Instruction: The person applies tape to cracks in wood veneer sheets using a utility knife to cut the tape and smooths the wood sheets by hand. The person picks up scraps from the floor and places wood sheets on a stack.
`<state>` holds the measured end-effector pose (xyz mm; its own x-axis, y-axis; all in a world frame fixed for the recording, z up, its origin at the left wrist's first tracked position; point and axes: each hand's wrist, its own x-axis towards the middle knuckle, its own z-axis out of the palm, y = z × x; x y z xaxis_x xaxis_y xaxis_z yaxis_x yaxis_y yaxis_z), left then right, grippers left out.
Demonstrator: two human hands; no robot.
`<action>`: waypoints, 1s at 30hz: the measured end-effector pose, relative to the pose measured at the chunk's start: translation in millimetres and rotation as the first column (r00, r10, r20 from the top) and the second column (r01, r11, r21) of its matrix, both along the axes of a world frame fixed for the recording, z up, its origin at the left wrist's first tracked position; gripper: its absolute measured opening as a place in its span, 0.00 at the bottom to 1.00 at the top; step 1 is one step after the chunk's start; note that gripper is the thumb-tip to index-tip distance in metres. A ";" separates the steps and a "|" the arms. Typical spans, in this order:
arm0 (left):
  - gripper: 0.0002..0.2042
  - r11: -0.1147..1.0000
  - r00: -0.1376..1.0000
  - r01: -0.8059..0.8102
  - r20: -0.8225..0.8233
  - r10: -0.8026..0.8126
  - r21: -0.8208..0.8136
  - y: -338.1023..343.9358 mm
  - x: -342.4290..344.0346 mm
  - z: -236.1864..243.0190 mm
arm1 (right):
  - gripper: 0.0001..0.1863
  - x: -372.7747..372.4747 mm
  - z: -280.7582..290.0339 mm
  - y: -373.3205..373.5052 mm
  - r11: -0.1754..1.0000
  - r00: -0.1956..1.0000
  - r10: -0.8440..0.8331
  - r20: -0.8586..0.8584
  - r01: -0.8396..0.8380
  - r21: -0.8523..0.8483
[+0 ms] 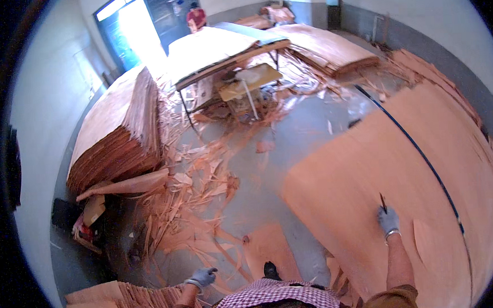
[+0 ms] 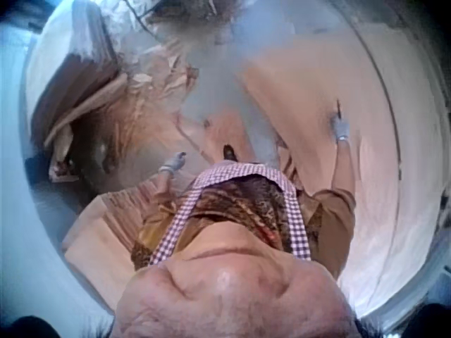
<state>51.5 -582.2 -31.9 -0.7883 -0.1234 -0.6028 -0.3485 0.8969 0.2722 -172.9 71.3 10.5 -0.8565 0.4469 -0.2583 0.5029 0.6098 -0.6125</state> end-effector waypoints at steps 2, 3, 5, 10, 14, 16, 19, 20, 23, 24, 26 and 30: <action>0.16 0.998 0.998 -0.051 -0.037 0.050 -0.037 -39.5 -30.6 38.2 | 0.25 -15.4 -2.6 -13.8 0.949 0.999 0.016 0.032 -0.025 0.314; 0.16 0.995 0.990 -0.101 -0.100 0.098 -0.016 -55.5 -45.9 61.2 | 0.26 -17.3 -6.4 -20.3 0.913 1.000 -0.004 0.007 0.001 0.408; 0.15 0.988 0.945 -0.151 -0.289 0.153 0.031 -90.9 -71.3 86.4 | 0.26 -16.6 -23.7 -29.5 0.859 0.998 -0.045 -0.039 0.058 0.509; 0.15 0.991 0.621 0.116 -0.784 -0.022 0.064 -81.0 -191.3 206.2 | 0.27 -15.7 -26.6 -29.6 0.860 0.996 -0.082 -0.021 0.081 0.504; 0.20 0.903 0.231 0.390 -0.930 -0.287 -0.182 -30.7 -277.1 334.3 | 0.28 -11.1 -30.0 -18.0 0.822 0.993 -0.117 0.004 0.094 0.561; 0.18 0.793 0.032 0.498 -0.907 -0.420 -0.350 -1.4 -309.5 384.5 | 0.26 -2.2 -40.9 8.5 0.721 0.993 -0.114 -0.003 0.085 0.688; 0.21 0.607 -0.153 0.591 -0.813 -0.562 -0.531 47.0 -336.8 435.5 | 0.24 -19.6 -44.7 -15.5 0.727 0.984 -0.172 0.036 0.102 0.679; 0.20 0.600 -0.144 0.597 -0.806 -0.574 -0.533 56.6 -351.0 438.4 | 0.23 -21.9 -36.7 -21.7 0.723 0.976 -0.217 0.034 0.138 0.677; 0.13 0.809 0.020 0.464 -0.908 -0.417 -0.361 75.1 -368.7 406.1 | 0.22 -37.0 -22.4 -39.6 0.725 0.951 -0.307 0.039 0.207 0.657; 0.11 0.857 0.055 0.425 -0.937 -0.345 -0.291 78.7 -374.7 392.8 | 0.21 -37.9 -15.6 -42.1 0.713 0.936 -0.350 0.028 0.247 0.656; 0.07 0.816 -0.063 0.525 -0.968 -0.244 -0.240 129.5 -402.5 400.0 | 0.20 -8.9 -18.2 -43.1 0.703 0.855 -0.518 -0.016 0.437 0.561; 0.12 0.495 -0.233 0.806 -0.942 -0.240 -0.325 22.3 -501.2 408.4 | 0.18 -45.0 3.1 -56.0 0.693 0.808 -0.579 -0.114 0.561 0.454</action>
<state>-449.6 -559.9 376.5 -0.2439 0.6319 0.7357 0.9522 0.3000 0.0580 -217.9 15.2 13.6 -0.3937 0.9164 0.0723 0.8603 0.3950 -0.3222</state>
